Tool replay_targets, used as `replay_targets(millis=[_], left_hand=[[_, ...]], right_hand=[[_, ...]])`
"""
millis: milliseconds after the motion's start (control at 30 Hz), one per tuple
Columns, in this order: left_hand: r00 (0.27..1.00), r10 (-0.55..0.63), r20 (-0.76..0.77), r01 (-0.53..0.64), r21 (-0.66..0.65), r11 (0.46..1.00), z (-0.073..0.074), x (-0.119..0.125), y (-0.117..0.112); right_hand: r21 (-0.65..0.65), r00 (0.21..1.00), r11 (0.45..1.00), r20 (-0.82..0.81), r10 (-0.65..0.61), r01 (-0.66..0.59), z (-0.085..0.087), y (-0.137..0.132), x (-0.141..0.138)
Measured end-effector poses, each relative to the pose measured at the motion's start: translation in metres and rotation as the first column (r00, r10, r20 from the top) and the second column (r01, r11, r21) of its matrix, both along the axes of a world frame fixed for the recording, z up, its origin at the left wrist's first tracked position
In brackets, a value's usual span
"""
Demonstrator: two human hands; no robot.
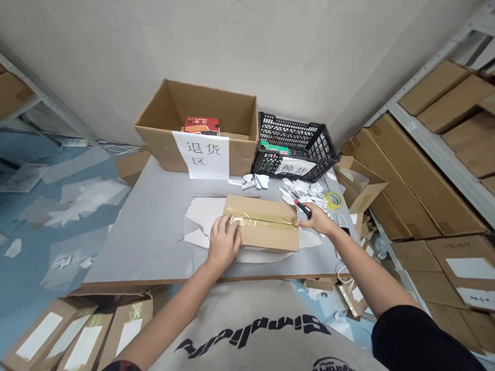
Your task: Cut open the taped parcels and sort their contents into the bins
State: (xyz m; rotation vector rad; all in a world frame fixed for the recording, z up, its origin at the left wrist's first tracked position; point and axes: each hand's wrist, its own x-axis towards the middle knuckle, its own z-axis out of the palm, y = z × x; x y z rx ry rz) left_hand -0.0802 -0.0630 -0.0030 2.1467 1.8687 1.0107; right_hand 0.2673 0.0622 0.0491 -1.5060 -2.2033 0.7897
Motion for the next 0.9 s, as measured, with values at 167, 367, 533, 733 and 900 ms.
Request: replay_targets(millis=[167,367,533,733,900], left_hand=[[0.901,-0.373,-0.222,0.36,-0.098,0.928,0.028,0.042,0.057],[0.736,-0.576,-0.356,0.512,-0.262,0.818,0.017,0.071,0.12],[0.695,-0.612,-0.377,0.525,-0.316,0.791,0.013,0.073,0.131],[0.679,-0.658,-0.326,0.528,-0.406,0.746,0.039,0.077,0.14],[0.65,-0.733,-0.202,0.602,-0.452,0.659,0.069,0.076,0.15]], right_hand=[[-0.23,0.905,0.948,-0.314,-0.285,0.218,-0.035,-0.032,0.007],[-0.589,0.575,0.759,-0.531,-0.623,0.279,-0.065,-0.066,-0.018],[-0.631,0.453,0.719,-0.571,-0.684,0.29,-0.066,-0.07,-0.023],[-0.641,0.405,0.726,-0.612,-0.679,0.249,-0.07,-0.069,-0.023],[-0.661,0.403,0.712,-0.601,-0.691,0.237,-0.07,-0.072,-0.021]])
